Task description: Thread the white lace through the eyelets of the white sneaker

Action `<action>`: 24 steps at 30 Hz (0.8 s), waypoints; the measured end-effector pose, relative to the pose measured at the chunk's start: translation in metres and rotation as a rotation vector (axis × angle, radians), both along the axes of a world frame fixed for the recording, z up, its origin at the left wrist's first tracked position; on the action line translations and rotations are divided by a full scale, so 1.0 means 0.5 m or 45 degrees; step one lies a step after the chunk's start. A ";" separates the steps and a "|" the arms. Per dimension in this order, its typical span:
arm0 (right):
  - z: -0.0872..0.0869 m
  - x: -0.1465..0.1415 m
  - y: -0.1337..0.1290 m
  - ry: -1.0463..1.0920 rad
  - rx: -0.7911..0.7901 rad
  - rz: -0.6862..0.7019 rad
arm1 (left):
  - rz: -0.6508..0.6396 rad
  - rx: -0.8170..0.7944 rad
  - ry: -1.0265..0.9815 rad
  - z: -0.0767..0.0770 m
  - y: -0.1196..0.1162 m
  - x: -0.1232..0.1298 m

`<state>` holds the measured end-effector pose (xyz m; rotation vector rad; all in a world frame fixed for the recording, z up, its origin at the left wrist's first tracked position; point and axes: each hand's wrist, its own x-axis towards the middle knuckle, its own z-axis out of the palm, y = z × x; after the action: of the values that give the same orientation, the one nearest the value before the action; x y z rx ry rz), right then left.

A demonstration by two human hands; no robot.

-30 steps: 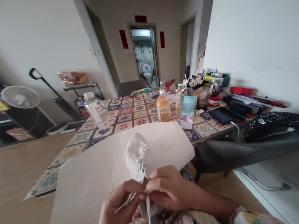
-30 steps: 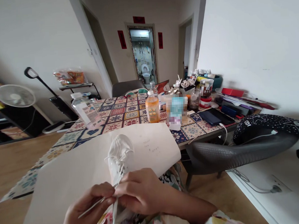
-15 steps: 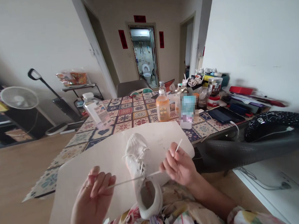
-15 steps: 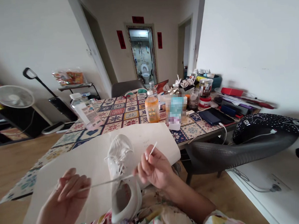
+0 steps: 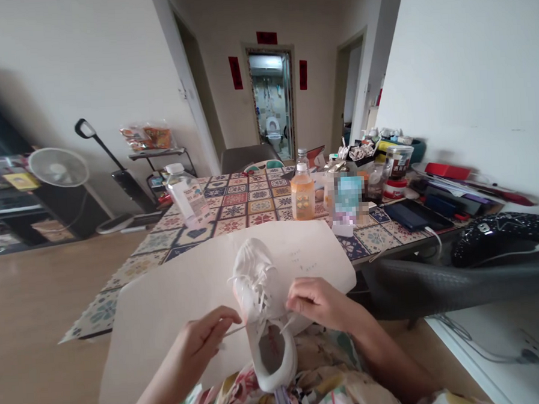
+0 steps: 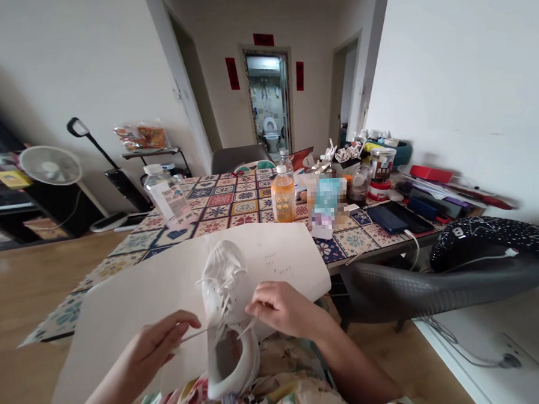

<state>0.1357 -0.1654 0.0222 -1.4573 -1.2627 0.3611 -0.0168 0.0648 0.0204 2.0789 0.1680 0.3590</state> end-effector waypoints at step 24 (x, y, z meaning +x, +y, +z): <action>-0.028 -0.022 0.040 0.611 0.369 0.327 | -0.353 -0.355 -0.450 -0.012 -0.014 0.015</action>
<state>0.1245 -0.1456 0.0083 -0.8939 -1.0547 0.6299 -0.0095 0.0580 0.0146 1.7046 -0.2662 0.4947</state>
